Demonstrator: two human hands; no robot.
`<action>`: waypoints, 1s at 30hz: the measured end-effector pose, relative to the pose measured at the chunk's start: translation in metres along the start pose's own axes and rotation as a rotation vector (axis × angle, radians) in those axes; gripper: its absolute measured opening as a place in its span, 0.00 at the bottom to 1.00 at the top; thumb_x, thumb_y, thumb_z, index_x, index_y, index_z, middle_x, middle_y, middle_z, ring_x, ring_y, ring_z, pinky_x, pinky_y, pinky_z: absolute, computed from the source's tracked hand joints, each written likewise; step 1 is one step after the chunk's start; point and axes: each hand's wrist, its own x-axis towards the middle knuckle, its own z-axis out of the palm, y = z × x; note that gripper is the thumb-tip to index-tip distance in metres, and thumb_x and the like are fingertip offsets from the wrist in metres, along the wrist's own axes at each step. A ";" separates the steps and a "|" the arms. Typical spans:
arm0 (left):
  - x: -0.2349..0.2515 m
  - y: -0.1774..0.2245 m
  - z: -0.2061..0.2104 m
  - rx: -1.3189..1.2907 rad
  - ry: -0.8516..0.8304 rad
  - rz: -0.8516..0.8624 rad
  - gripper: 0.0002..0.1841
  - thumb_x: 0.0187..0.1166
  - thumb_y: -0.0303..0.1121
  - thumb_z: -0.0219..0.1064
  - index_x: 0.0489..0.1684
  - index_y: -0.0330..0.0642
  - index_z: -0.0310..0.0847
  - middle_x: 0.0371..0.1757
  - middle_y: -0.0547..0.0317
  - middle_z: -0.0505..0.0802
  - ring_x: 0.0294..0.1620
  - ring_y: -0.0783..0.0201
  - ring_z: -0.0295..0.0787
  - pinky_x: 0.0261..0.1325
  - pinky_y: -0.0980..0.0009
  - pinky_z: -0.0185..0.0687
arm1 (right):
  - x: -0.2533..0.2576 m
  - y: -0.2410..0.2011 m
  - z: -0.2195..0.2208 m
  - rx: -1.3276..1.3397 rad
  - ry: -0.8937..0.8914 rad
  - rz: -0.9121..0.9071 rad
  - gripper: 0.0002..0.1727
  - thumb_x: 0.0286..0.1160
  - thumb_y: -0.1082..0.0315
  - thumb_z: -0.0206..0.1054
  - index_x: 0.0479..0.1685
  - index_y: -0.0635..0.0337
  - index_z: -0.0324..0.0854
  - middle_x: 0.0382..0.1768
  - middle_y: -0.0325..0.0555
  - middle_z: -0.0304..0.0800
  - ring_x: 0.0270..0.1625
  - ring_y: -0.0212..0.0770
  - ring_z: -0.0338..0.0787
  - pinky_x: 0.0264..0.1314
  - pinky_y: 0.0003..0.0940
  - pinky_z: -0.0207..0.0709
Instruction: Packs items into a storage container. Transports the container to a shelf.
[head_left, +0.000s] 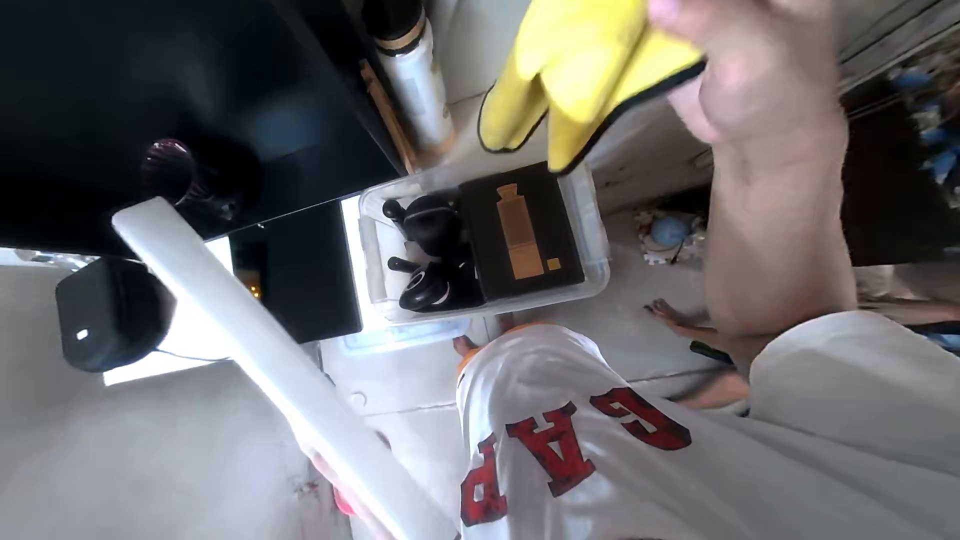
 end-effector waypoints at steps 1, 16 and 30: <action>0.002 -0.002 0.002 0.011 0.005 0.014 0.18 0.92 0.36 0.50 0.72 0.39 0.75 0.46 0.68 0.95 0.45 0.78 0.93 0.50 0.82 0.89 | -0.009 -0.010 0.010 -0.137 -0.097 -0.015 0.12 0.87 0.60 0.60 0.58 0.54 0.82 0.48 0.30 0.89 0.53 0.24 0.89 0.62 0.30 0.86; 0.014 -0.016 0.070 0.479 0.192 -0.025 0.19 0.92 0.39 0.45 0.73 0.45 0.71 0.47 0.67 0.94 0.47 0.76 0.92 0.51 0.76 0.91 | -0.085 0.052 0.139 -0.612 -0.916 0.039 0.21 0.89 0.51 0.59 0.67 0.52 0.84 0.74 0.47 0.82 0.79 0.49 0.79 0.84 0.51 0.69; 0.091 -0.043 0.163 0.915 -0.055 -0.124 0.15 0.92 0.37 0.56 0.66 0.46 0.83 0.46 0.61 0.94 0.42 0.68 0.93 0.46 0.66 0.93 | -0.113 0.010 0.059 -0.052 0.352 0.502 0.22 0.95 0.54 0.49 0.73 0.54 0.79 0.57 0.39 0.91 0.55 0.32 0.91 0.58 0.33 0.89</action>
